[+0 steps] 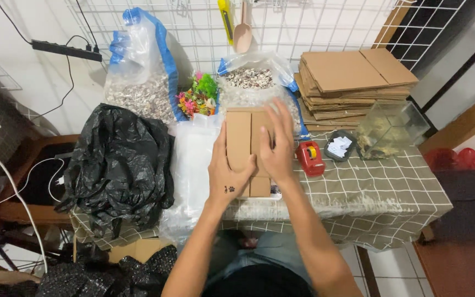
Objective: Packaging small bags of aquarium gravel into a black plastic bag and then into a cardboard box.
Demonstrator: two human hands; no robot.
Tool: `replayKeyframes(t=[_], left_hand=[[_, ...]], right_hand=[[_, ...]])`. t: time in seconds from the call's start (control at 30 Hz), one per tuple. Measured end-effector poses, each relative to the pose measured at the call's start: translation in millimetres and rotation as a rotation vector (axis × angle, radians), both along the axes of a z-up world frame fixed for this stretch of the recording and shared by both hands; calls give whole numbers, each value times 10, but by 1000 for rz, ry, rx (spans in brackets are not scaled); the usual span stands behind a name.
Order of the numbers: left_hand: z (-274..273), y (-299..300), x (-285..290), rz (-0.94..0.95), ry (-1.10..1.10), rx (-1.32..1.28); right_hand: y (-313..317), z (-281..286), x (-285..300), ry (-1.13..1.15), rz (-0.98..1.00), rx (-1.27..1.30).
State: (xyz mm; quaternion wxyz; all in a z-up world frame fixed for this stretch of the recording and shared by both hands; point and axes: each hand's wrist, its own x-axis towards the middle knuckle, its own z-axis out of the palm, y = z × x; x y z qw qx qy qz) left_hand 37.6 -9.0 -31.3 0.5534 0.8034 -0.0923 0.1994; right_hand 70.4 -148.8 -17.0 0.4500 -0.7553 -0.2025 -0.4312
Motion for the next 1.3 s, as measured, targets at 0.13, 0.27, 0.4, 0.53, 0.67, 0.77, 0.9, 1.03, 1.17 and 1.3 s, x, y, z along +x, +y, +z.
replayKeyframes(t=[0.13, 0.27, 0.4, 0.53, 0.67, 0.77, 0.9, 1.03, 1.17, 1.3], left_hand=[[-99, -1, 64, 88, -151, 48], [-39, -21, 67, 93, -389, 86], [232, -11, 35, 2, -412, 58], [359, -68, 142, -68, -376, 104], [264, -129, 240, -24, -348, 179], [243, -198, 337, 7, -360, 248], [219, -256, 467, 53, -310, 360], [225, -296, 558, 57, -255, 379], [148, -325, 645, 53, -262, 393], [-44, -440, 848, 100, -337, 518]], right_hand=[[-38, -75, 236, -2, 46, -94], [-41, -86, 291, 83, -3, -181], [-29, -38, 328, 190, -43, -190], [-8, 73, 227, 237, -52, -240], [122, 143, 64, 417, 2, 88], [-34, -180, 380, 402, 74, 160], [-118, -205, 358, 203, -3, -222], [-190, -243, 460, 72, -26, -281], [-214, -350, 601, 21, -72, -306], [-199, -380, 675, 78, -138, -360]])
